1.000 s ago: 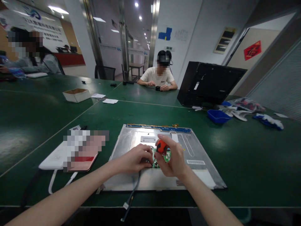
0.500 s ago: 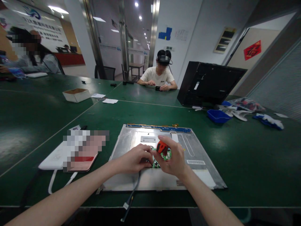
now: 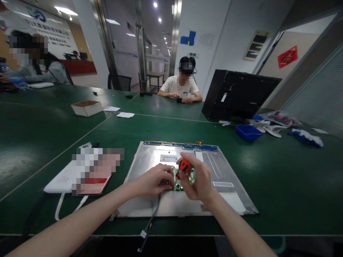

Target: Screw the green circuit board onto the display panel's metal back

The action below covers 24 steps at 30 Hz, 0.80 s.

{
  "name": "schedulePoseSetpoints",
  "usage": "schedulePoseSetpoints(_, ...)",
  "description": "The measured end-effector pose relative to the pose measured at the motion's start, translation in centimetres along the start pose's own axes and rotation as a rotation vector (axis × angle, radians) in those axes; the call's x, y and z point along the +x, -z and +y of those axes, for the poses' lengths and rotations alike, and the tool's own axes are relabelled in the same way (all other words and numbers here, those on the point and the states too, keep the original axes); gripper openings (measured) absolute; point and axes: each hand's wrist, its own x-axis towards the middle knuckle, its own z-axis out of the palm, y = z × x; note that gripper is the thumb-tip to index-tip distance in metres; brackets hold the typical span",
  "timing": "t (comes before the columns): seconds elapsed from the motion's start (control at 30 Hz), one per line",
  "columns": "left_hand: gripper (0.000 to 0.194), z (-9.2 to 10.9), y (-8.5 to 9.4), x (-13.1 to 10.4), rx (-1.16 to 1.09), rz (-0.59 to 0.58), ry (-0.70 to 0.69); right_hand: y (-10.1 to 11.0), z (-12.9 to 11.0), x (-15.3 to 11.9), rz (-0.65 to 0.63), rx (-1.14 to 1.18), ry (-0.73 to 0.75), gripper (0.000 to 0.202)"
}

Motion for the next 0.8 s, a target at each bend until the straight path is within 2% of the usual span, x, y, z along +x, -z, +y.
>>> schedulePoseSetpoints(0.33, 0.008, 0.27, 0.15, -0.12, 0.006, 0.015, 0.023, -0.41, 0.18, -0.11, 0.080, -0.065, -0.002, 0.042)
schedulePoseSetpoints(0.67, 0.008, -0.11, -0.01, -0.05, 0.001, 0.007, -0.005, 0.03, 0.12, 0.03, -0.009, -0.024, -0.012, 0.041)
schedulePoseSetpoints(0.8, 0.007, -0.28, -0.12, -0.05, 0.015, 0.012, -0.008, -0.17, 0.09, -0.01, 0.017, -0.041, -0.038, 0.040)
